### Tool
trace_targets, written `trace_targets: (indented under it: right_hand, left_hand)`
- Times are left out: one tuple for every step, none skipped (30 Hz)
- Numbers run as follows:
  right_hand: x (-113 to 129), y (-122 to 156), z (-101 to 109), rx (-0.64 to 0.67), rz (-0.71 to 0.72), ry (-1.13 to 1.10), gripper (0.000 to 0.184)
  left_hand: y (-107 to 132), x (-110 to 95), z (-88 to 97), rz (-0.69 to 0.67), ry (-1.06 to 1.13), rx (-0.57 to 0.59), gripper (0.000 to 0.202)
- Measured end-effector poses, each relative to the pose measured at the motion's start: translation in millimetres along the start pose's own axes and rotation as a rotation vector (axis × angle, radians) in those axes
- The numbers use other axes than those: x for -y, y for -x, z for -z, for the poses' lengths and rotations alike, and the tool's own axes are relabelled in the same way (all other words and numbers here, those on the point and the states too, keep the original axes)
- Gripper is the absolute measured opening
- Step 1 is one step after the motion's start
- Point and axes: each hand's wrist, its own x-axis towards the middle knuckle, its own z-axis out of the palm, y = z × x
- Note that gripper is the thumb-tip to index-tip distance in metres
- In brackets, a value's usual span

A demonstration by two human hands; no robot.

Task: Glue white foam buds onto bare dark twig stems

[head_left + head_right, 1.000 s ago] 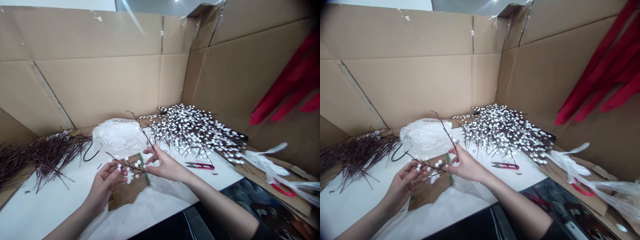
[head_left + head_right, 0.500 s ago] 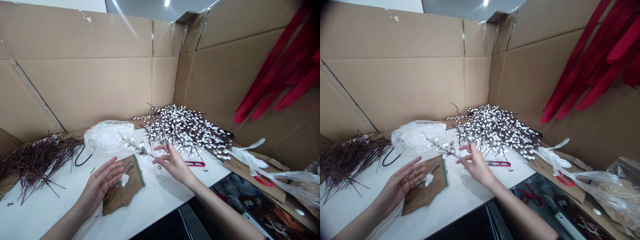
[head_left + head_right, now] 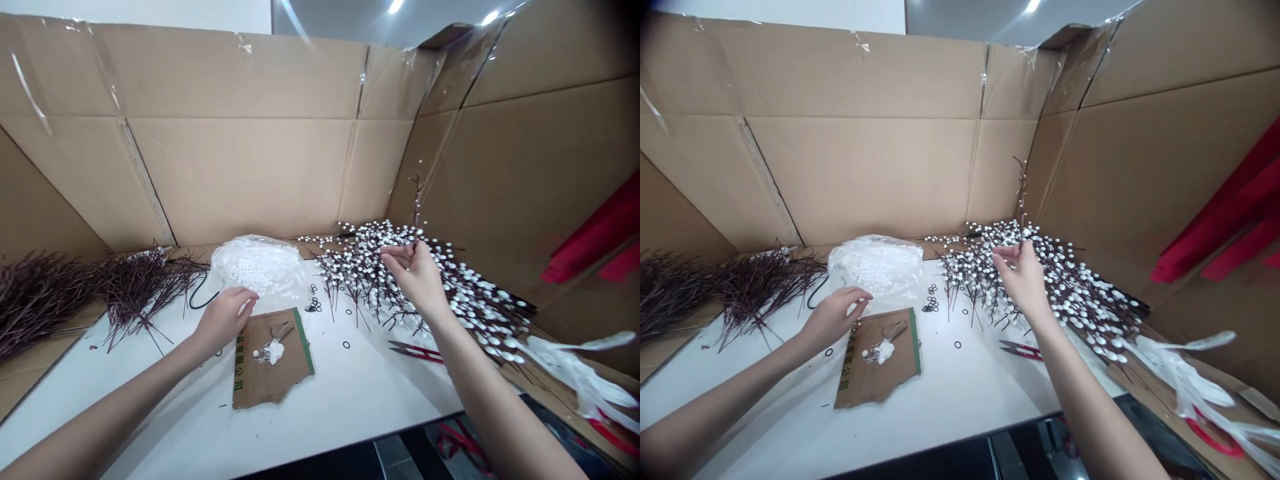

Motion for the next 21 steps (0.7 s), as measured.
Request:
trace_targets:
  right_hand:
    - [13,5,-8,0.050,0.023,-0.056,0.032]
    - [26,10,-17,0.117,0.044,-0.128,0.030]
    - [39,16,-25,0.233,0.039,-0.302,0.028]
    - [52,21,-32,0.315,0.030,-0.448,0.028]
    - [62,26,-39,0.371,0.024,-0.551,0.028]
    - [71,30,-45,0.426,0.022,-0.625,0.028]
    - [76,33,-51,0.486,0.015,-0.671,0.029]
    - [80,35,-56,0.529,0.009,-0.702,0.029]
    - [81,36,-61,0.566,0.002,-0.725,0.028]
    - [80,38,-66,0.595,0.001,-0.747,0.029]
    - [78,39,-70,0.625,0.000,-0.771,0.029]
    - [75,40,-74,0.652,-0.002,-0.799,0.030]
    - [72,42,-77,0.677,-0.005,-0.827,0.031]
    - [69,43,-79,0.699,-0.012,-0.847,0.031]
    - [66,45,-81,0.717,-0.019,-0.861,0.031]
    - [64,47,-83,0.739,-0.021,-0.869,0.031]
    - [62,49,-83,0.760,-0.021,-0.875,0.030]
    - [61,51,-83,0.780,-0.016,-0.880,0.030]
    - [59,52,-83,0.798,-0.011,-0.887,0.030]
    - [58,54,-84,0.812,-0.007,-0.894,0.030]
    - [58,56,-84,0.822,-0.007,-0.902,0.029]
  left_hand:
    - [-10,7,-0.4,-0.020,-0.196,0.038,0.031]
    - [-20,13,-1.9,-0.011,-0.250,0.054,0.030]
    - [-28,19,-4.4,-0.002,-0.279,0.066,0.029]
    - [-35,24,-7.9,0.005,-0.306,0.086,0.027]
    - [-40,27,-12.0,0.012,-0.324,0.104,0.024]
    - [-44,29,-16.4,0.019,-0.343,0.121,0.022]
    - [-47,31,-20.7,0.024,-0.361,0.135,0.021]
    - [-48,32,-24.8,0.029,-0.375,0.145,0.019]
    - [-48,32,-28.3,0.033,-0.385,0.150,0.018]
    - [-48,32,-31.1,0.035,-0.391,0.152,0.018]
    - [-47,32,-33.3,0.036,-0.392,0.151,0.017]
    - [-46,32,-34.9,0.036,-0.389,0.147,0.018]
    - [-45,32,-35.9,0.036,-0.381,0.142,0.018]
    - [-44,32,-36.5,0.034,-0.369,0.135,0.018]
    - [-43,32,-36.7,0.031,-0.354,0.126,0.018]
    - [-41,32,-36.4,0.027,-0.337,0.113,0.019]
    - [-41,32,-35.5,0.022,-0.316,0.096,0.019]
    - [-40,31,-34.0,0.018,-0.293,0.074,0.020]
    - [-39,30,-31.6,0.013,-0.267,0.049,0.021]
    - [-37,29,-28.5,0.008,-0.240,0.023,0.022]
    - [-35,26,-24.6,0.004,-0.219,-0.001,0.023]
